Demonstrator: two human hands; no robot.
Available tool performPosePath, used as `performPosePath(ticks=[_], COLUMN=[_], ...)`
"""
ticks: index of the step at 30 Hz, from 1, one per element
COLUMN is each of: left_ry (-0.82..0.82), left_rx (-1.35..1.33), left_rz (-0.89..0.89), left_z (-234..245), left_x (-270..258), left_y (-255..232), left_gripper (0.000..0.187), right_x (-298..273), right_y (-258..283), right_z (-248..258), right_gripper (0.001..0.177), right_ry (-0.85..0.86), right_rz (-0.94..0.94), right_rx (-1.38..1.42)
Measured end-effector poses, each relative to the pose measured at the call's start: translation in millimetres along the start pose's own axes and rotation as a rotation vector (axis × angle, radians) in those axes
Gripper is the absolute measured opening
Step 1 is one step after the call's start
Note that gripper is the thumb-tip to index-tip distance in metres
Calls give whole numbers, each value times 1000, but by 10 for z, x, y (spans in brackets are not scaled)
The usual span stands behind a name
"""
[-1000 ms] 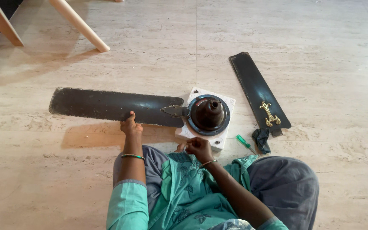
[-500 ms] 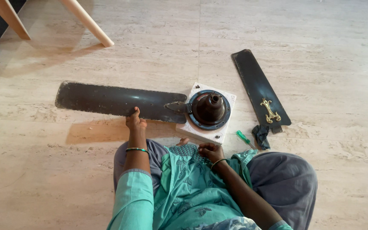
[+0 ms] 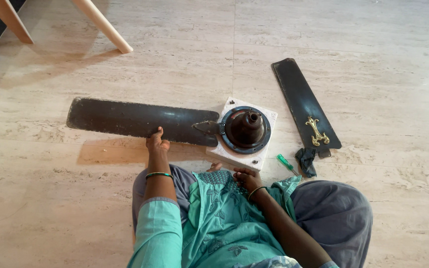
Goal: The person sits on the floor and cleans a ceiling fan motor housing and a fan blade with a cloth. They then attach the blade to the motor housing and use a screwdriver to tighten the mounting screw.
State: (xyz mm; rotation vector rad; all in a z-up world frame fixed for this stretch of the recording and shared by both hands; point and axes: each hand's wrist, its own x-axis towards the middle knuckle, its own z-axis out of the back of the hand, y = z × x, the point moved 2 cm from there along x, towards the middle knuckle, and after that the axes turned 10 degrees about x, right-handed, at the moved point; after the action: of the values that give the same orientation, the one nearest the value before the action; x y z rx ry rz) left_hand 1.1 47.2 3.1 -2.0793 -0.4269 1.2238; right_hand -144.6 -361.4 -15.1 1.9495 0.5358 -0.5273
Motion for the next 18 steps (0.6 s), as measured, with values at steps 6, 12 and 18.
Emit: performPosePath(ticks=[6,12,18], left_ry=[-39,-94,-41], left_rx=[51,-32,-125], left_rz=[9,-21,-103], left_z=[-10,-30,-56], left_x=[14,32,45], left_y=[15,62,106], left_gripper=[56,62,57], right_x=[4,-24,-156], right_y=[31,393,1178], right_z=[-6,-188,-649], right_gripper=[28,29,26], right_ry=[39,3,70], right_rz=[20,123,401], right_rx=[-29,-106,-383])
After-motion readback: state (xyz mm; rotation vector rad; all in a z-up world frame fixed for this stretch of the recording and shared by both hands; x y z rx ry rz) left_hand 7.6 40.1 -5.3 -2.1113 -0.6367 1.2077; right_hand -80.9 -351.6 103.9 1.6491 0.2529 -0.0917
